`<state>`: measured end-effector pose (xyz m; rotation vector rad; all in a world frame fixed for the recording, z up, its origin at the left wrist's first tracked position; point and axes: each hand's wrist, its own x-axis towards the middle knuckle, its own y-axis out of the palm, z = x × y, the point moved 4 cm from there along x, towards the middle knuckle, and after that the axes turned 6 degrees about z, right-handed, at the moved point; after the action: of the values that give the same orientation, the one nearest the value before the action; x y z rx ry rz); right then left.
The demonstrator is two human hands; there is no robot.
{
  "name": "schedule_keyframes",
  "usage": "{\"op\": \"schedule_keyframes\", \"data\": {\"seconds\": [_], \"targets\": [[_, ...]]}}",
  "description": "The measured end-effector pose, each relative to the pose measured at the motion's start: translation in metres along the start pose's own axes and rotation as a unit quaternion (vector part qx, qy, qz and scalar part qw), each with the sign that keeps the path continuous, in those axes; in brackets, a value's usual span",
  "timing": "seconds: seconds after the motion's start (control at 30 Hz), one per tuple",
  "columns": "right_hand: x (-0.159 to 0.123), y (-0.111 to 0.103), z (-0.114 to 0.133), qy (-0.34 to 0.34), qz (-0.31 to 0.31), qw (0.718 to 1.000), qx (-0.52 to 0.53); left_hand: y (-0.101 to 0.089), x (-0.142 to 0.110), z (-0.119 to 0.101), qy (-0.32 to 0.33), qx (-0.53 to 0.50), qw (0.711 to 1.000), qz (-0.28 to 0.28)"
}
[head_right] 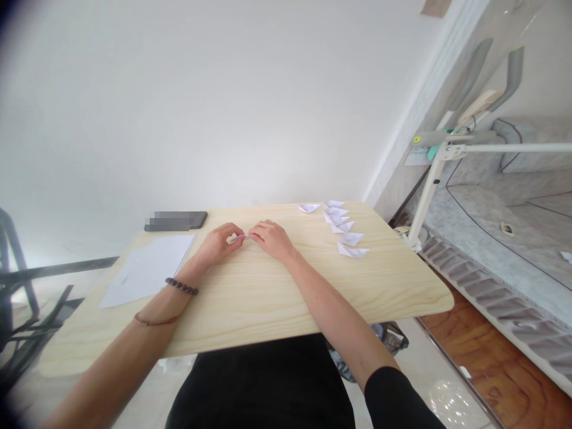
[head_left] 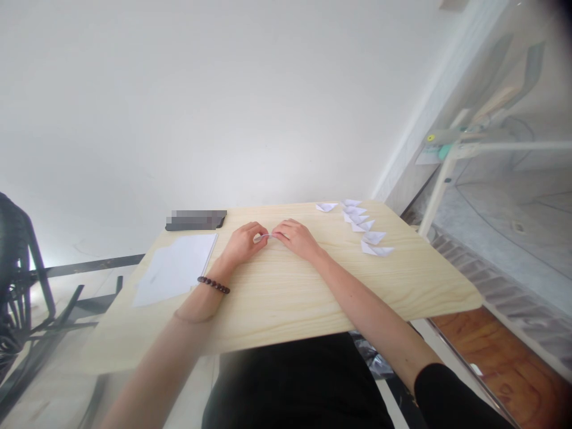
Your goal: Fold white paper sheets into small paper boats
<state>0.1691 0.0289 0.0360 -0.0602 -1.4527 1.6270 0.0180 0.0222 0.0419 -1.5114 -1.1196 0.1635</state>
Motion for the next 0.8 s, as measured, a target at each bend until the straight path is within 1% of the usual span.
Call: {"op": "schedule_keyframes", "data": {"seconds": [0.13,0.3,0.4,0.63,0.8], "targets": [[-0.0008,-0.0011,0.0006,0.000,0.000,1.000,0.006,-0.0006,0.0004,-0.0014,0.014,0.001,1.000,0.003],[-0.0004,-0.0012,0.0014,0.003,-0.004,1.000,0.010,-0.0020,0.0011,-0.0027,0.019,0.004,1.000,-0.015],[0.0002,0.0003,0.0010,0.001,0.000,1.000,0.010,-0.0015,0.0016,-0.0040,0.024,0.005,1.000,-0.014],[0.0003,-0.0007,-0.0020,0.012,-0.013,1.000,0.016,-0.0030,0.0007,-0.0026,-0.001,-0.009,1.000,-0.024],[0.0000,-0.0017,-0.0031,0.024,-0.017,0.999,0.021,-0.0053,0.0008,-0.0043,0.011,-0.017,0.999,-0.028]]}}
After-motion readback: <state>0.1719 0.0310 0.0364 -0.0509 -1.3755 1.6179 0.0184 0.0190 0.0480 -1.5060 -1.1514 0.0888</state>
